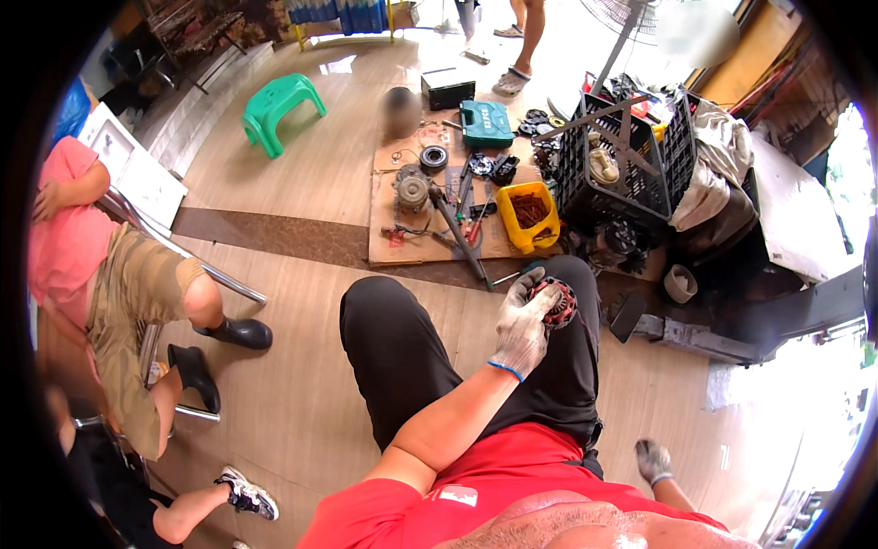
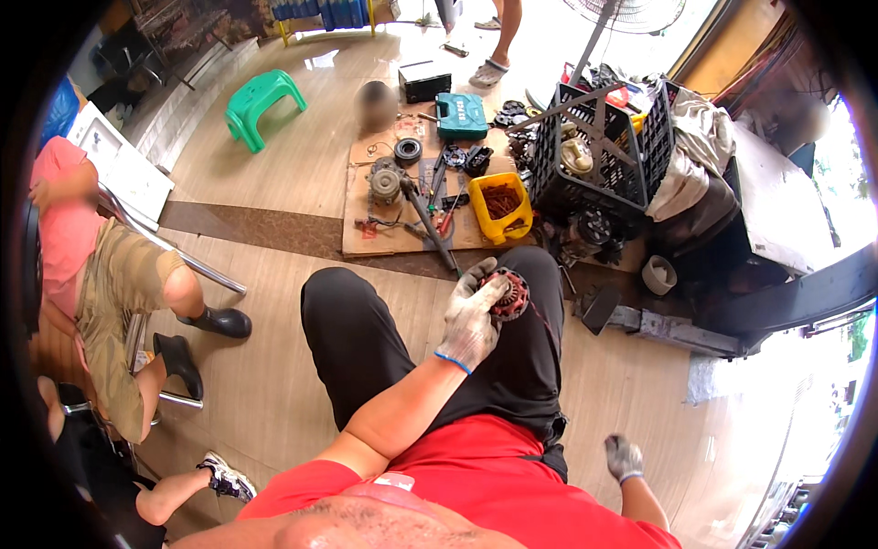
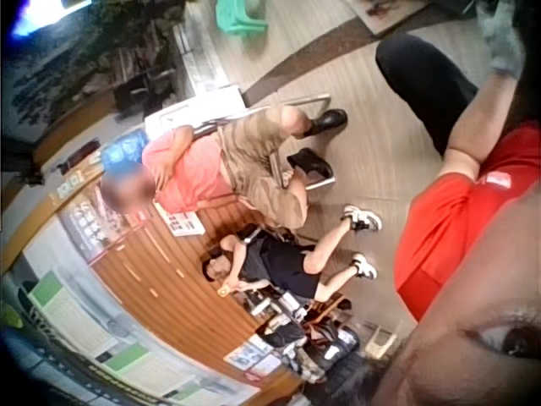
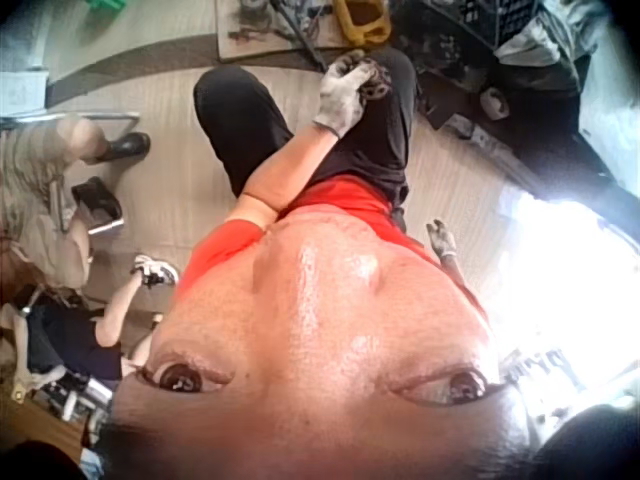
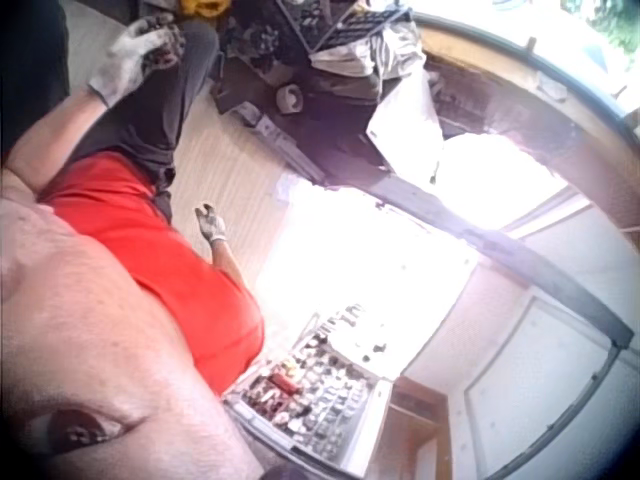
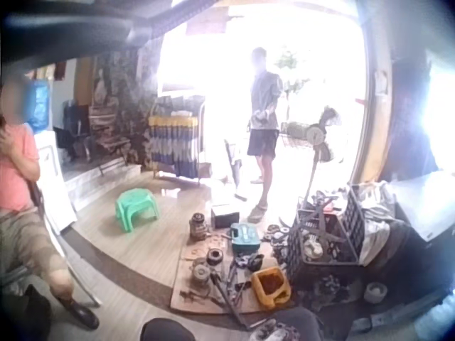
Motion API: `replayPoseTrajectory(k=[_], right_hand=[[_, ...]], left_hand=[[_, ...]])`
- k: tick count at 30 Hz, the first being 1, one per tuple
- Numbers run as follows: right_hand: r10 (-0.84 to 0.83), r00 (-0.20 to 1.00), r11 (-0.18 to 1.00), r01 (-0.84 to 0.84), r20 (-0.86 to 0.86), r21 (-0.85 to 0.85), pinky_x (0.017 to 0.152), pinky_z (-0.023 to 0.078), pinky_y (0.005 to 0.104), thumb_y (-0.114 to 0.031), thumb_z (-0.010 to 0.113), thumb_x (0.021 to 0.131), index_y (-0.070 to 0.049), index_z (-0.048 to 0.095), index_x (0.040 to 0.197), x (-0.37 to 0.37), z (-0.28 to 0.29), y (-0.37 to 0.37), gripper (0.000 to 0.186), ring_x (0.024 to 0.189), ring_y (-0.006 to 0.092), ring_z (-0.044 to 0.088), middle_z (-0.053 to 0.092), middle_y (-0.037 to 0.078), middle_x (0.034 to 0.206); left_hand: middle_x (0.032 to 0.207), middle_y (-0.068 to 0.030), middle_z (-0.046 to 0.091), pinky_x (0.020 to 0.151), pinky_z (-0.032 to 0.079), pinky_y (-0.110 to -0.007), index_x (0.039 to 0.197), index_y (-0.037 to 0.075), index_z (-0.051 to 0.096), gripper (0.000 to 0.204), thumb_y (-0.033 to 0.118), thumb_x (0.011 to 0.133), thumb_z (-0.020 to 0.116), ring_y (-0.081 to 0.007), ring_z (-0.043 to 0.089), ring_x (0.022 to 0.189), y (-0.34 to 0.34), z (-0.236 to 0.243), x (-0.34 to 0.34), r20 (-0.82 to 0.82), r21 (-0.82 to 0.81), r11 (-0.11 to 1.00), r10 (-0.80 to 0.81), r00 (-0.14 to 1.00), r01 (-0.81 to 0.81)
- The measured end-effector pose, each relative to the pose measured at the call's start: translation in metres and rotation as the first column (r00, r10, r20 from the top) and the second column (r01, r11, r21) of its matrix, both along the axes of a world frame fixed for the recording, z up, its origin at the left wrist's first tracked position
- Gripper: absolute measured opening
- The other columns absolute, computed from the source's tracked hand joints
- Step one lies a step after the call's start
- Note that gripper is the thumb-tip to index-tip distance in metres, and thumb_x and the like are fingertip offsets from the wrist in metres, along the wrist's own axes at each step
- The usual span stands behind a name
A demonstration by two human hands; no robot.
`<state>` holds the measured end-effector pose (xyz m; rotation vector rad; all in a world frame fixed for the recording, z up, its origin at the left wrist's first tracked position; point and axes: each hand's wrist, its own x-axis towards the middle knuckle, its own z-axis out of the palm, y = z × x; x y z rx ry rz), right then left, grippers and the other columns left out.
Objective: The person sits on the floor and uses pliers to strip the insulation from wires attached to a motor stator. They then use a screwdriver to adjust components within the stator while holding it in their gloved hands.
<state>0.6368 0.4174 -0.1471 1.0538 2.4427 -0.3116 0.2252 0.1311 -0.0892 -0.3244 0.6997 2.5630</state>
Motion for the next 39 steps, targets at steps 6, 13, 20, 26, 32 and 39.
replayPoseTrajectory(k=[6,13,20,26,32,39], right_hand=[[0.004,0.985,0.78,0.106,0.174,-0.617,0.115,0.035,0.0393,-0.056,0.07,0.085,-0.002,0.032,0.153,0.021,-0.004,0.004,0.095,0.142,0.0356,0.041,0.042,0.024,0.153],[0.1,0.702,0.952,-0.274,-0.705,-0.139,0.109,0.042,0.0401,-0.027,0.061,0.095,-0.001,0.053,0.14,-0.216,0.094,-0.013,0.052,0.131,0.0349,0.054,0.055,0.022,0.141],[0.051,0.309,0.85,-0.513,-0.95,-0.121,0.097,0.05,0.0308,-0.003,0.058,0.094,0.002,0.062,0.128,-0.342,0.145,-0.1,0.034,0.11,0.022,0.066,0.068,0.016,0.122],[0.075,0.526,0.852,-0.475,-0.847,-0.219,0.1,0.05,0.0369,-0.035,0.07,0.092,0.001,0.058,0.133,-0.355,0.144,-0.139,0.056,0.116,0.0304,0.065,0.064,0.023,0.127],[0.387,0.674,0.774,-0.609,-0.63,-0.176,0.093,0.05,0.0438,-0.039,0.067,0.09,-0.001,0.059,0.129,-0.353,0.13,-0.145,0.055,0.111,0.042,0.061,0.064,0.025,0.12],[0.655,0.442,0.691,-0.679,-0.612,0.248,0.08,0.054,0.0417,-0.026,0.058,0.097,-0.005,0.067,0.114,-0.362,0.125,-0.122,0.028,0.096,0.0375,0.066,0.069,0.018,0.108]], left_hand=[[0.105,-0.0048,0.065,0.076,0.062,-0.039,0.126,0.007,0.051,0.036,0.006,0.094,0.066,-0.0201,0.07,0.09,-0.007,-0.001,-0.006,0.036,0.038,0.999,-0.002,0.999,0.001],[0.101,-0.0069,0.066,0.075,0.063,-0.04,0.122,0.006,0.053,0.03,0.004,0.094,0.065,-0.0214,0.071,0.086,-0.004,0.013,0.0,0.049,-0.032,0.999,-0.027,0.998,0.029],[0.094,-0.0128,0.068,0.074,0.062,-0.044,0.106,0.005,0.058,0.012,0.007,0.095,0.06,-0.0274,0.07,0.082,-0.017,0.016,-0.006,-0.027,0.042,0.999,-0.017,0.999,0.018],[0.109,-0.0075,0.067,0.08,0.061,-0.042,0.119,0.009,0.058,0.02,0.013,0.099,0.058,-0.0224,0.068,0.098,-0.031,0.019,-0.011,0.114,0.08,0.997,-0.006,0.994,-0.003],[0.114,-0.0134,0.068,0.08,0.061,-0.045,0.119,0.008,0.062,0.028,0.029,0.105,0.048,-0.0282,0.069,0.099,-0.027,0.024,-0.008,0.133,0.071,0.997,-0.034,0.991,0.025],[0.111,-0.0145,0.067,0.077,0.062,-0.045,0.12,0.005,0.059,0.024,0.02,0.102,0.055,-0.0277,0.069,0.097,-0.025,0.018,-0.007,-0.098,-0.045,0.996,-0.079,0.992,0.075]])
